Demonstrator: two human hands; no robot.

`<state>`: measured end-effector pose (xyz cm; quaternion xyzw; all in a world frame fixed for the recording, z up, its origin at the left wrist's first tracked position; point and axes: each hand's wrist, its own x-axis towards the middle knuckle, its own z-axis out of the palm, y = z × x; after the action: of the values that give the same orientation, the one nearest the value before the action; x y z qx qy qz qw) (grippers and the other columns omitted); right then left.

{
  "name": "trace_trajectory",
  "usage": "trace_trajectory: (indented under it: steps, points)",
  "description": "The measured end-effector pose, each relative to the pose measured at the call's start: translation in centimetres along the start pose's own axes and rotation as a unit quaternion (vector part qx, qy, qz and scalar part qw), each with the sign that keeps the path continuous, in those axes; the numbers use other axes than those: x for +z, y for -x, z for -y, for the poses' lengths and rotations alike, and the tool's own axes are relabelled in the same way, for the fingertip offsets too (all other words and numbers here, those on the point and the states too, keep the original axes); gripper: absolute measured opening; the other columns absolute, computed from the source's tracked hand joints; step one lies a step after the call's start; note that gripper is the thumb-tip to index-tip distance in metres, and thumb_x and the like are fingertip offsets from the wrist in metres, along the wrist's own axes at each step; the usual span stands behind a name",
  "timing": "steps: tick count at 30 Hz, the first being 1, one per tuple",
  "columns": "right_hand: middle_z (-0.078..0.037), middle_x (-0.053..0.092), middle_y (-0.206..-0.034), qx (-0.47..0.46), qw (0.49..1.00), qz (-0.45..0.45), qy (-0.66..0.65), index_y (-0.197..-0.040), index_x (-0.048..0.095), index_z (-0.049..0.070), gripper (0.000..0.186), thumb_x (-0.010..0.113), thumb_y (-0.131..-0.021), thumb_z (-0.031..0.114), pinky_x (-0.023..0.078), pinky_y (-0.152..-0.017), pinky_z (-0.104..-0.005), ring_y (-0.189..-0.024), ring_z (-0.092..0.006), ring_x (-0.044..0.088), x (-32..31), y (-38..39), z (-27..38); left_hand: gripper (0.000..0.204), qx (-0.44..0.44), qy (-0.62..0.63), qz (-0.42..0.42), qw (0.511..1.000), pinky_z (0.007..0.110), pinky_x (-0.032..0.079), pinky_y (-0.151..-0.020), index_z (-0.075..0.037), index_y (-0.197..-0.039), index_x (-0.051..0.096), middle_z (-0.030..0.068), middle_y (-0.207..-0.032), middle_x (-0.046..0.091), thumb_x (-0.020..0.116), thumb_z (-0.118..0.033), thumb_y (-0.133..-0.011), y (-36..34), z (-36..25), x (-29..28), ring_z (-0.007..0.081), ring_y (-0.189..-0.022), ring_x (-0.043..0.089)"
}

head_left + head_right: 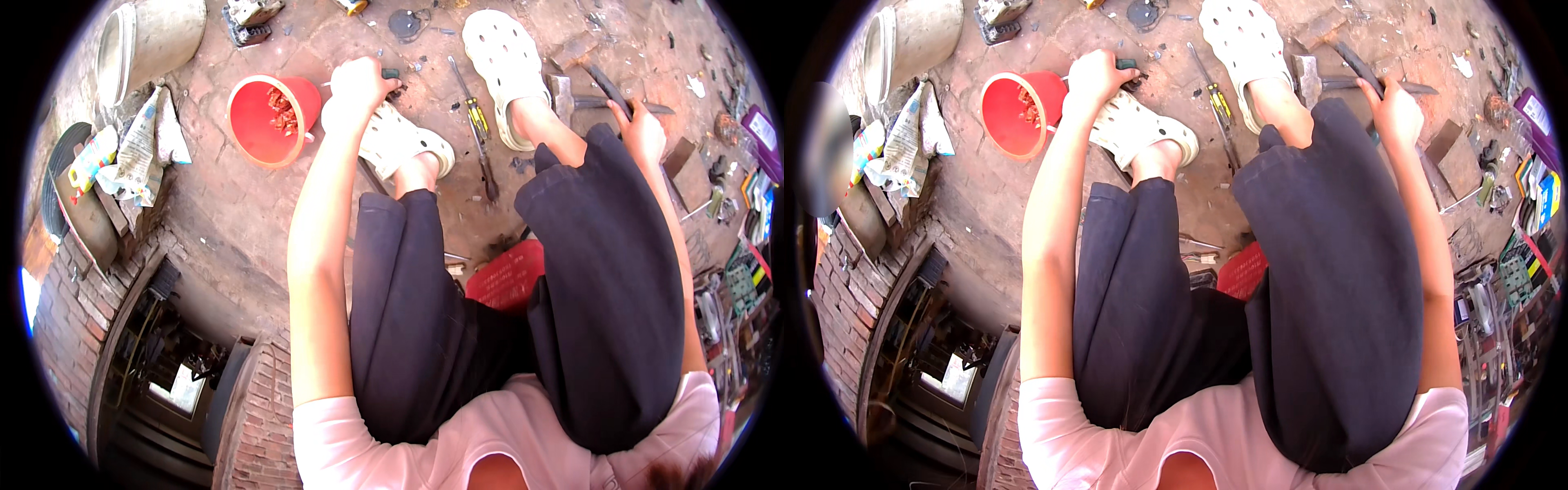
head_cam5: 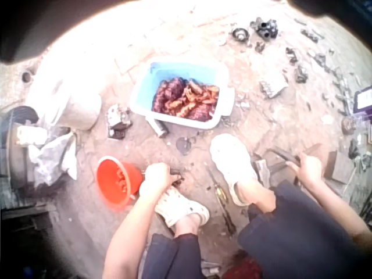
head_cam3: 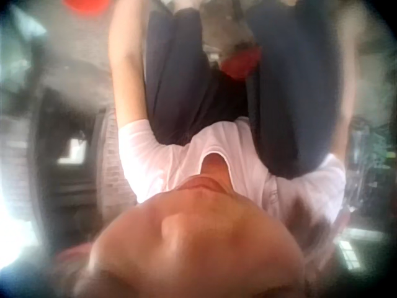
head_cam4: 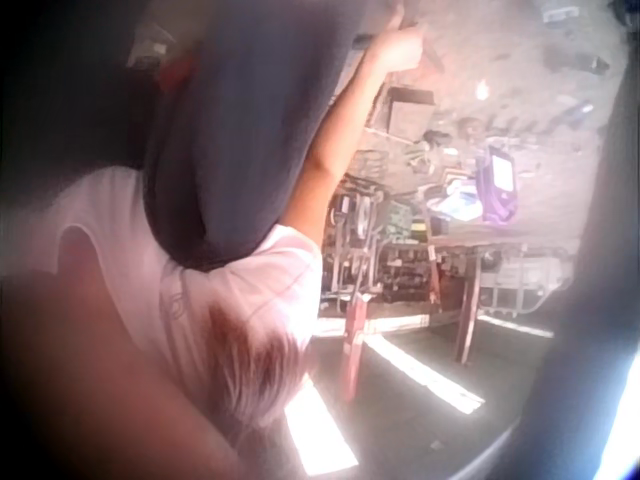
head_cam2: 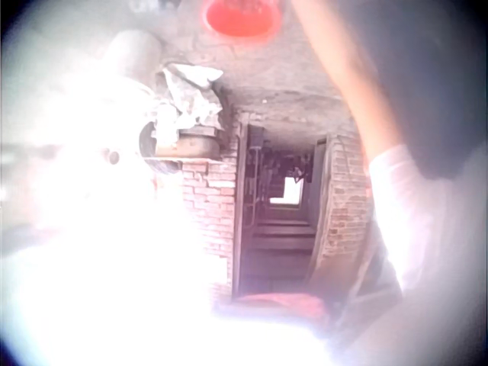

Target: The person sits on a low stool and uses a hammer and screwdriver to work on a small circular electrical component. They repeatedly strike the component with the hammer, then use the screwdriver to pry or adjust parts, and place the component into a red bowl.

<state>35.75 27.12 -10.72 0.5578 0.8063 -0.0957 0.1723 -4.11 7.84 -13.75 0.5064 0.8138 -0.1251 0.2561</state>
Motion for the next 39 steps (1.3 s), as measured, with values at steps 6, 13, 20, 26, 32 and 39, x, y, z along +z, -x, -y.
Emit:
trace_trajectory:
  steps: [6,13,20,26,32,39]
  points:
    - [-0.014,0.068,-0.098,-0.219,0.948,-0.113,-0.200,-0.104,0.064,0.002,0.031,0.069,-0.084,0.025,0.051,-0.076,-0.0389,-0.087,-0.0304,0.066,-3.5,-1.2,5.4,0.056,-0.093,0.364,-0.049,0.926,0.032,0.049,-0.070,0.003,-0.090,0.070,0.0129,-0.073,0.068,0.078,-0.049,-0.072,1.0,1.4,-3.0,0.0193,-0.072,0.066]
    - [-0.007,0.064,-0.096,-0.417,0.776,0.108,-0.460,-0.112,0.062,0.002,0.032,0.069,-0.080,0.005,0.051,-0.079,-0.0289,-0.086,-0.0142,0.063,-10.4,0.6,20.2,0.051,-0.142,0.632,-0.117,0.753,0.025,0.045,-0.080,0.004,-0.108,0.064,0.0061,-0.095,0.065,0.080,-0.033,-0.078,8.6,-3.0,-9.0,0.0112,-0.087,0.058]
    - [-0.007,0.062,-0.087,-0.498,0.775,0.044,-0.386,-0.095,0.063,0.001,0.019,0.070,-0.078,0.002,0.050,-0.075,-0.0286,-0.081,-0.0147,0.063,-12.6,2.5,23.9,0.034,-0.160,0.699,-0.235,0.656,0.023,0.047,-0.070,0.002,-0.095,0.064,0.0027,-0.085,0.063,0.079,-0.024,-0.079,13.1,-4.6,-8.9,0.0087,-0.076,0.057]
    - [-0.006,0.061,-0.091,-0.453,0.766,0.092,-0.447,-0.100,0.060,0.002,0.024,0.068,-0.078,-0.001,0.050,-0.079,-0.0297,-0.085,-0.0160,0.063,-11.3,3.0,23.7,0.026,-0.194,0.751,-0.203,0.598,0.021,0.040,-0.069,-0.001,-0.094,0.064,-0.0013,-0.081,0.058,0.076,-0.022,-0.083,14.0,-4.3,-8.5,0.0059,-0.073,0.049]
    - [-0.008,0.052,-0.123,-0.491,0.772,0.030,-0.403,-0.126,0.050,0.006,0.057,0.070,-0.074,0.000,0.047,-0.088,-0.0319,-0.107,-0.0196,0.056,-11.5,2.6,23.9,0.024,-0.167,0.787,-0.179,0.566,0.022,0.036,-0.066,-0.003,-0.093,0.064,-0.0030,-0.078,0.056,0.076,-0.021,-0.083,14.2,-3.4,-7.6,0.0049,-0.070,0.046]
    - [-0.011,0.052,-0.125,-0.538,0.743,0.116,-0.382,-0.132,0.049,0.009,0.072,0.077,-0.067,0.003,0.048,-0.087,-0.0312,-0.111,-0.0255,0.055,-10.7,3.5,25.1,0.028,-0.138,0.768,-0.166,0.603,0.024,0.046,-0.077,0.001,-0.097,0.068,0.0036,-0.089,0.067,0.075,-0.022,-0.083,14.3,-3.1,-7.3,0.0084,-0.082,0.059]
